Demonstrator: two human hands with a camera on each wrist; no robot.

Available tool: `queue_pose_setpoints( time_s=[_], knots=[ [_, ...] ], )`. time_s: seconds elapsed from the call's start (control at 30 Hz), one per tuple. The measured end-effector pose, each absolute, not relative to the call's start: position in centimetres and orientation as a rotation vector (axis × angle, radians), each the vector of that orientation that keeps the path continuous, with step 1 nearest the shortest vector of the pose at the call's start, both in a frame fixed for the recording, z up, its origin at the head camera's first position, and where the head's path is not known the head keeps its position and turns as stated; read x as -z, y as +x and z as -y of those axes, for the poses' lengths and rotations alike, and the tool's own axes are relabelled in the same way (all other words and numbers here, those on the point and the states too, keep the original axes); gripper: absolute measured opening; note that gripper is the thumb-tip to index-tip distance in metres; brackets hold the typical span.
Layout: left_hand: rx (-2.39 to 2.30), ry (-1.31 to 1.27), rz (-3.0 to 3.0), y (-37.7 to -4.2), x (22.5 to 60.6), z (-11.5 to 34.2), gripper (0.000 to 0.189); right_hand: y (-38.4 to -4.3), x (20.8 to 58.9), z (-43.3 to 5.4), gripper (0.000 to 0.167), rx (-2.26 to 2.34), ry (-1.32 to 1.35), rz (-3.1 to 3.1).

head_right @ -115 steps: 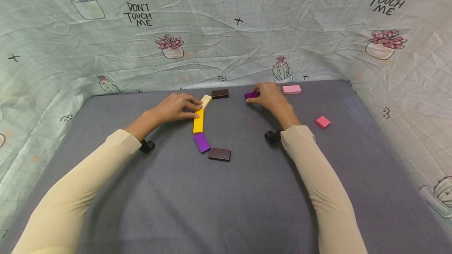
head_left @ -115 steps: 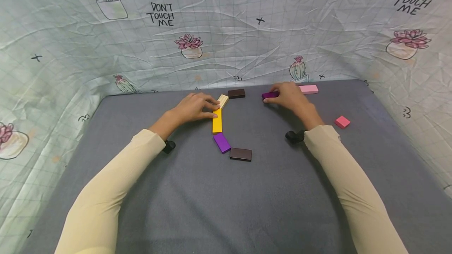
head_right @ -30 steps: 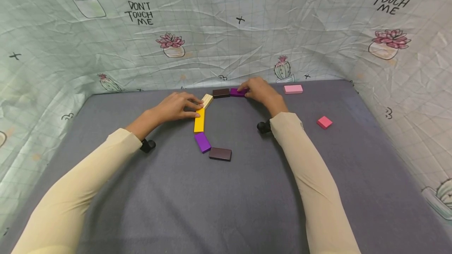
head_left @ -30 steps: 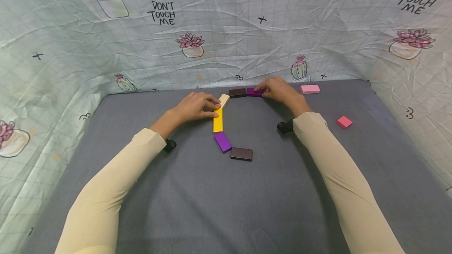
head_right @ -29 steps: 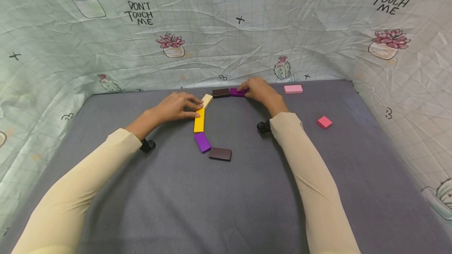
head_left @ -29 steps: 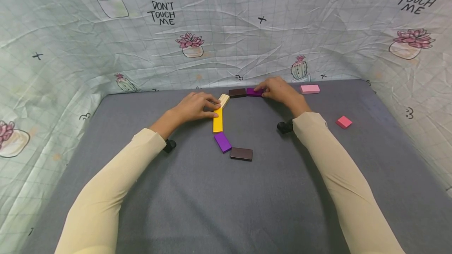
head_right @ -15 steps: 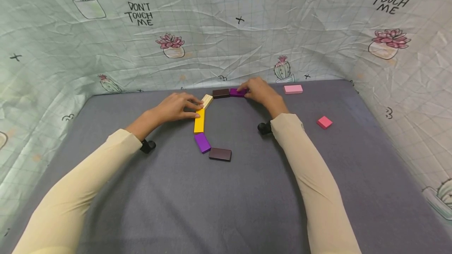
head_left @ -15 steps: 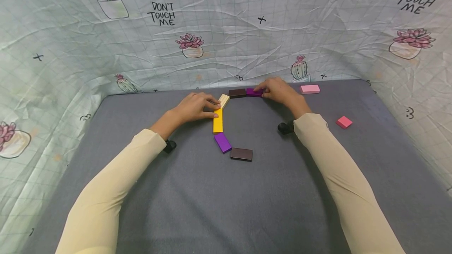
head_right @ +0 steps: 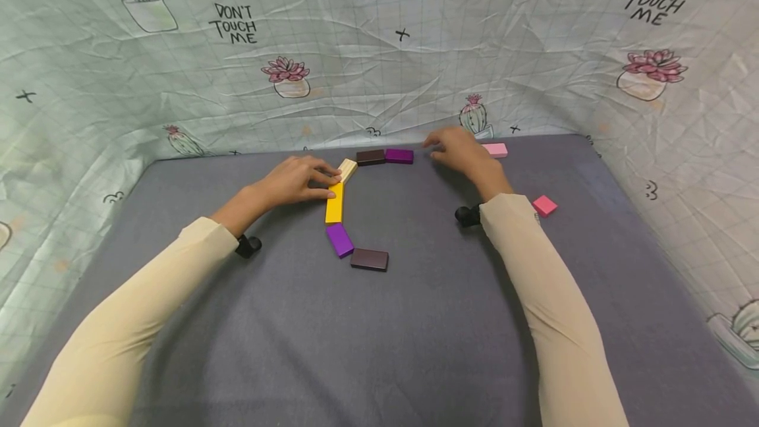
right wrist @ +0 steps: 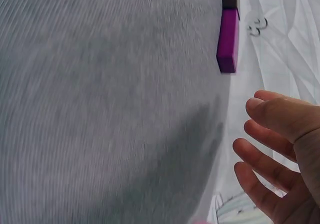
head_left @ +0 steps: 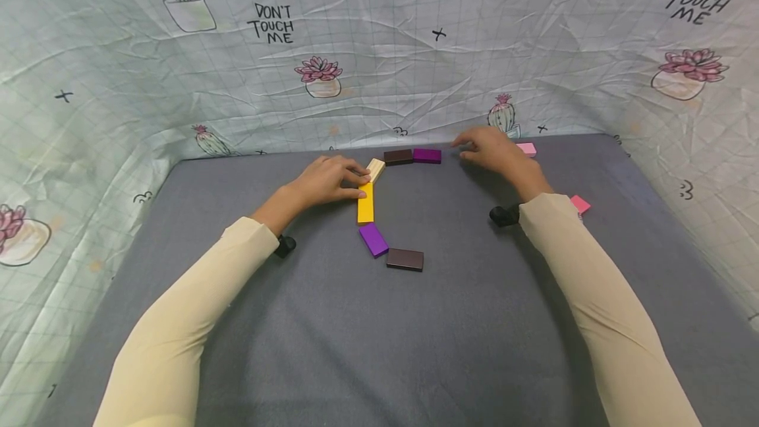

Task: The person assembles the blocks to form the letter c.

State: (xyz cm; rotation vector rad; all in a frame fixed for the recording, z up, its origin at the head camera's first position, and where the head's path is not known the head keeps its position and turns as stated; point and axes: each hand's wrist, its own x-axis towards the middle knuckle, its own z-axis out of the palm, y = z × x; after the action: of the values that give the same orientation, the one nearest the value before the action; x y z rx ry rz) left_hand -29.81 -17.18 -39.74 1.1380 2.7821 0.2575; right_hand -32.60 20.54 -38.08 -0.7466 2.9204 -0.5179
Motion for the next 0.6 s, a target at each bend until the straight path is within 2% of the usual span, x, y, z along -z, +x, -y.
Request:
queue_pose_setpoints(
  time_s=[0.6],
  knots=[
    [-0.273, 1.157, -2.787, -30.0, 39.8, 17.2, 0.046, -31.6, 37.6, -25.2, 0.028, 0.537, -0.707, -2.989]
  ],
)
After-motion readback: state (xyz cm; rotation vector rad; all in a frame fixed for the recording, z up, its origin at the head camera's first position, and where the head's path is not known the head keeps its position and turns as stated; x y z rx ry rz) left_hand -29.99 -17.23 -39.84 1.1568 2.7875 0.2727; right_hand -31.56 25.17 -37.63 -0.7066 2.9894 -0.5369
